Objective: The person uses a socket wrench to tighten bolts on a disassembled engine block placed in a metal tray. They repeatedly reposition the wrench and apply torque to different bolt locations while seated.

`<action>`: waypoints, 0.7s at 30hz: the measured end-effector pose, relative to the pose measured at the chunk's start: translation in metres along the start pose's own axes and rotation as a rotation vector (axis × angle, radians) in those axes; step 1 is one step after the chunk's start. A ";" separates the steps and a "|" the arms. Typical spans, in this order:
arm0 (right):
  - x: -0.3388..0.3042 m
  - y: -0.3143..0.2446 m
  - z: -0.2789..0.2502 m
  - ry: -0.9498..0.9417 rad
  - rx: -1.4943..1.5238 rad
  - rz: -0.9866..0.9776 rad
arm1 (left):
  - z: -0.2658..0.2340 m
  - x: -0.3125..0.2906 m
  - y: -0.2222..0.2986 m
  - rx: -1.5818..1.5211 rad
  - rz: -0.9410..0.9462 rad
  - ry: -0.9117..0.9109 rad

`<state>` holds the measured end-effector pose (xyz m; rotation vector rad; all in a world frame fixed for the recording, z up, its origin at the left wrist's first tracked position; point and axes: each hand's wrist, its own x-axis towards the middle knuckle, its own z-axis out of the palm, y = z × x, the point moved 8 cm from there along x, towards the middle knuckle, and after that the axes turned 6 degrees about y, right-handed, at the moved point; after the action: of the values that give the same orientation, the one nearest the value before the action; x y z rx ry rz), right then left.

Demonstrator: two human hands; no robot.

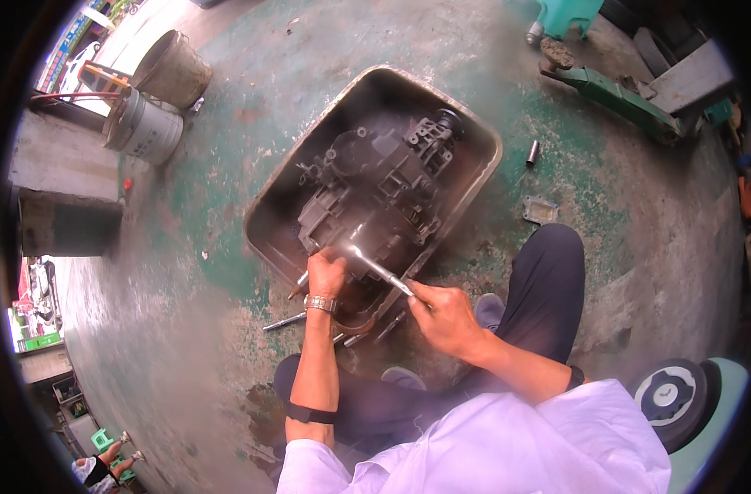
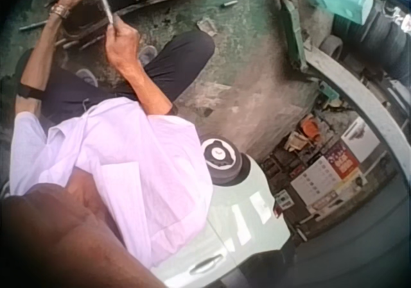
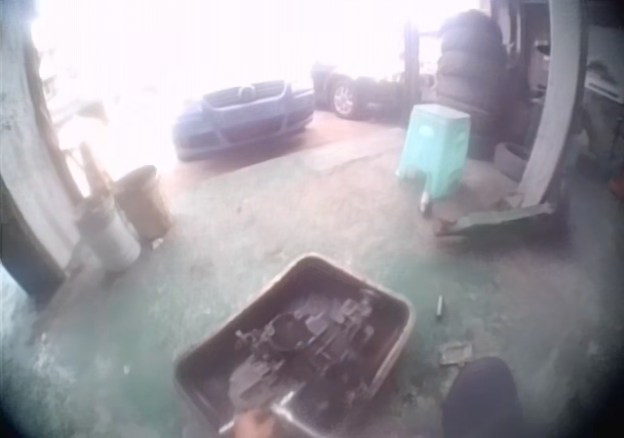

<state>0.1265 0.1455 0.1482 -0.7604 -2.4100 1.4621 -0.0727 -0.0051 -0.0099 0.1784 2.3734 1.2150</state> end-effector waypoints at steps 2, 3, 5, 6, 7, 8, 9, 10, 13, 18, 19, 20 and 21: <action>-0.025 0.055 0.021 -0.113 -0.099 0.255 | -0.001 -0.004 0.006 0.085 0.016 0.015; -0.032 0.083 0.034 -0.143 -0.201 0.371 | -0.001 -0.004 0.008 0.112 0.019 0.022; -0.038 0.136 0.069 -0.330 -0.335 0.552 | -0.001 -0.005 0.011 0.120 0.021 0.030; -0.034 0.154 0.085 -0.347 -0.359 0.559 | -0.001 -0.006 0.011 0.117 0.005 0.033; -0.026 0.168 0.102 -0.357 -0.379 0.555 | -0.001 -0.007 0.013 0.103 0.032 0.045; -0.024 0.181 0.115 -0.376 -0.427 0.578 | -0.002 -0.009 0.014 0.084 0.042 0.057; -0.018 0.184 0.128 -0.382 -0.361 0.540 | -0.004 -0.010 0.015 0.063 0.032 0.063; -0.014 0.186 0.137 -0.398 -0.325 0.530 | -0.005 -0.010 0.020 0.089 0.090 0.076; -0.024 0.172 0.140 -0.565 -0.276 0.562 | -0.005 -0.015 0.027 0.119 0.147 0.080; -0.041 0.077 0.058 -0.443 -0.271 0.478 | -0.004 -0.012 0.022 0.119 0.096 0.077; -0.035 0.050 0.044 -0.386 -0.221 0.388 | -0.002 -0.011 0.019 0.098 0.085 0.071; -0.027 0.025 0.031 -0.327 -0.169 0.298 | -0.001 -0.009 0.015 0.072 0.077 0.072; -0.016 0.002 0.019 -0.271 -0.118 0.226 | 0.000 -0.006 0.010 0.030 0.057 0.070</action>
<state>0.1326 0.1232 0.1382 -0.9421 -2.7070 1.6095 -0.0683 -0.0011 -0.0002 0.2175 2.4629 1.2312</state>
